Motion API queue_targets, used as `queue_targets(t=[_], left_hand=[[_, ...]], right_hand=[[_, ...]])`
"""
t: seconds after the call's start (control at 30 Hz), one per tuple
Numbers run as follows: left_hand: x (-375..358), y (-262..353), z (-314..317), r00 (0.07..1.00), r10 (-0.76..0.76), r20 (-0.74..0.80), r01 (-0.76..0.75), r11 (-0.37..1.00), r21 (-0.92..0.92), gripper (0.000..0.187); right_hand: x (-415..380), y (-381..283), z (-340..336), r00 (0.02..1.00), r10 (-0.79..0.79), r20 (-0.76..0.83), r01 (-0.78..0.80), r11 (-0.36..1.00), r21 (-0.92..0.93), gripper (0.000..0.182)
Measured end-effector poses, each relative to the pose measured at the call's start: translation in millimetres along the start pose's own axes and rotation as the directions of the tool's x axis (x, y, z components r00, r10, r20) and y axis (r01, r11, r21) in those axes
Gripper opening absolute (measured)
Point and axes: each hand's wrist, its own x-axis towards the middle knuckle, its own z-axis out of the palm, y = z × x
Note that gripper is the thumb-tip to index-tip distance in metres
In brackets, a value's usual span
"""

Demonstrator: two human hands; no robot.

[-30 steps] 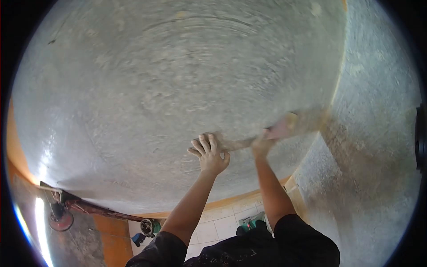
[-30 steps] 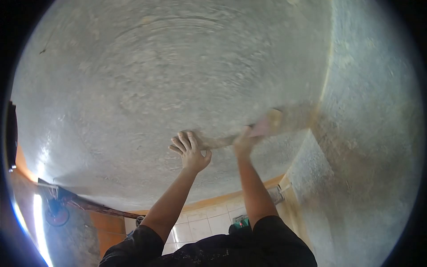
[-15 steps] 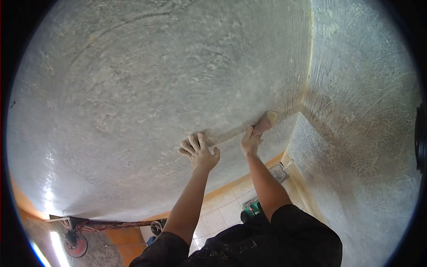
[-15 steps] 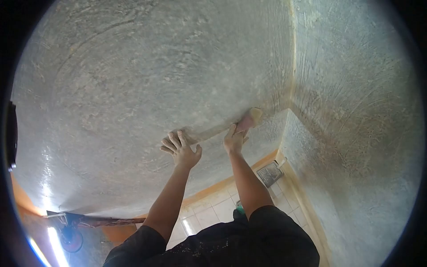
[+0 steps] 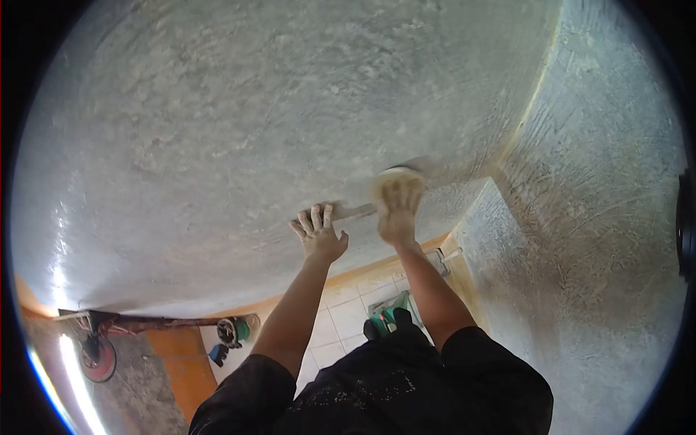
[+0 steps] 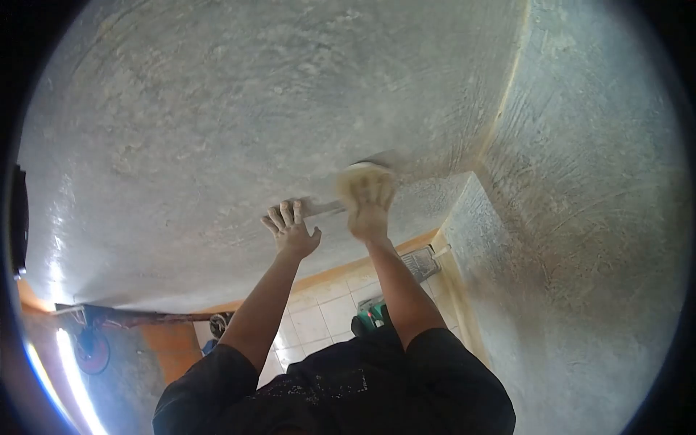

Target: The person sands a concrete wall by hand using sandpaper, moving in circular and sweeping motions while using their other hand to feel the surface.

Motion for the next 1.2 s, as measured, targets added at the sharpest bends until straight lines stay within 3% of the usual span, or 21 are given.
queue_targets(t=[0.07, 0.1, 0.2, 0.3, 0.4, 0.43, 0.5, 0.53, 0.6, 0.63, 0.7, 0.73, 0.8, 0.83, 0.87, 0.93, 1.0, 1.03, 1.13, 1.17, 1.2], left_hand=[[-0.3, -2.4, 7.3, 1.000, -0.010, 0.008, 0.010, 1.000, 0.029, 0.086], [-2.4, -4.2, 9.7, 1.000, -0.009, 0.004, 0.008, 0.999, 0.052, 0.086], [-6.7, -15.7, 20.2, 0.999, 0.028, -0.020, -0.027, 0.998, 0.050, 0.087], [-6.5, -27.6, 31.1, 0.989, 0.111, -0.095, -0.116, 0.992, -0.048, 0.092], [-7.3, -40.9, 48.9, 0.958, 0.092, -0.272, -0.123, 0.988, -0.098, 0.092], [-4.2, -47.2, 49.7, 0.909, 0.083, -0.408, -0.135, 0.986, -0.101, 0.093], [1.7, -57.2, 47.5, 0.763, 0.059, -0.643, -0.162, 0.981, -0.103, 0.095], [2.1, -59.9, 39.1, 0.740, 0.045, -0.671, -0.156, 0.982, -0.107, 0.096], [5.9, -65.7, 9.5, 0.683, 0.013, -0.730, -0.142, 0.983, -0.115, 0.098], [10.3, -70.0, 4.9, 0.602, 0.051, -0.797, -0.163, 0.985, -0.060, 0.101], [10.5, -73.6, 4.6, 0.647, 0.029, -0.762, -0.131, 0.989, -0.073, 0.103], [12.2, -75.3, 2.8, 0.665, 0.018, -0.747, -0.114, 0.990, -0.078, 0.104], [2.8, -74.6, -18.0, 0.866, -0.057, -0.498, -0.046, 0.980, -0.192, 0.103], [-2.3, -73.2, -23.0, 0.935, -0.086, -0.343, -0.001, 0.969, -0.247, 0.103], [-3.1, -73.1, -21.2, 0.931, -0.085, -0.356, -0.001, 0.972, -0.234, 0.103], [-1.7, -73.6, -19.4, 0.919, -0.076, -0.387, -0.006, 0.979, -0.206, 0.101], [0.3, -74.2, -14.0, 0.900, -0.068, -0.431, -0.014, 0.983, -0.185, 0.100], [1.3, -75.0, -11.9, 0.889, -0.064, -0.453, -0.017, 0.985, -0.173, 0.099], [2.7, -73.5, -11.0, 0.877, -0.079, -0.475, -0.009, 0.984, -0.179, 0.099], [2.5, -73.9, -10.4, 0.867, -0.080, -0.491, -0.016, 0.982, -0.188, 0.098], [3.2, -73.7, -9.7, 0.856, -0.080, -0.511, -0.026, 0.980, -0.197, 0.097]], right_hand=[[3.9, 14.8, 23.6, 0.906, 0.402, -0.131, -0.289, 0.815, 0.502, 0.067], [9.1, 22.9, 25.0, 0.831, 0.555, 0.033, -0.456, 0.646, 0.613, 0.069], [-6.0, 7.3, 24.0, 0.971, 0.238, -0.027, -0.221, 0.935, 0.278, 0.069], [-12.4, -8.7, 5.2, 0.988, 0.145, -0.057, -0.117, 0.932, 0.342, 0.067], [-12.7, 27.2, 45.1, 0.866, 0.498, 0.030, -0.407, 0.671, 0.619, 0.053], [-16.1, 31.7, 45.5, 0.912, 0.409, 0.036, -0.367, 0.771, 0.520, 0.052], [-15.0, 7.3, 31.5, 0.989, 0.109, -0.099, -0.059, 0.908, 0.414, 0.052], [-15.3, -7.1, 21.5, 0.988, -0.055, -0.148, 0.103, 0.934, 0.342, 0.053], [-1.4, -40.6, -6.5, 0.977, -0.176, -0.118, 0.199, 0.953, 0.228, 0.054], [6.3, -50.7, -11.1, 0.965, -0.240, -0.104, 0.255, 0.951, 0.175, 0.055], [2.5, -28.6, 39.8, 0.999, 0.030, -0.037, -0.007, 0.866, 0.500, 0.056], [6.7, -23.5, 39.4, 1.000, -0.002, 0.014, -0.007, 0.828, 0.561, 0.056], [19.0, -22.9, 28.5, 0.991, -0.064, 0.115, -0.031, 0.738, 0.674, 0.057], [12.1, -51.9, 36.3, 0.998, -0.049, -0.043, 0.064, 0.866, 0.497, 0.057], [10.0, -74.7, 30.6, 0.977, -0.069, -0.201, 0.125, 0.951, 0.283, 0.057], [13.7, -76.4, 15.0, 0.932, -0.238, -0.274, 0.242, 0.970, -0.018, 0.053], [19.0, -62.5, 24.4, 0.936, -0.206, -0.285, 0.247, 0.962, 0.119, 0.056], [20.1, -43.6, 49.7, 0.967, -0.092, -0.236, 0.183, 0.900, 0.397, 0.061], [21.1, -58.8, 66.2, 0.935, -0.165, -0.314, 0.292, 0.862, 0.415, 0.057], [7.0, -62.3, 46.0, 0.928, -0.329, -0.175, 0.355, 0.922, 0.152, 0.054], [11.0, -65.8, 26.2, 0.948, -0.317, 0.023, 0.312, 0.943, 0.113, 0.053]])
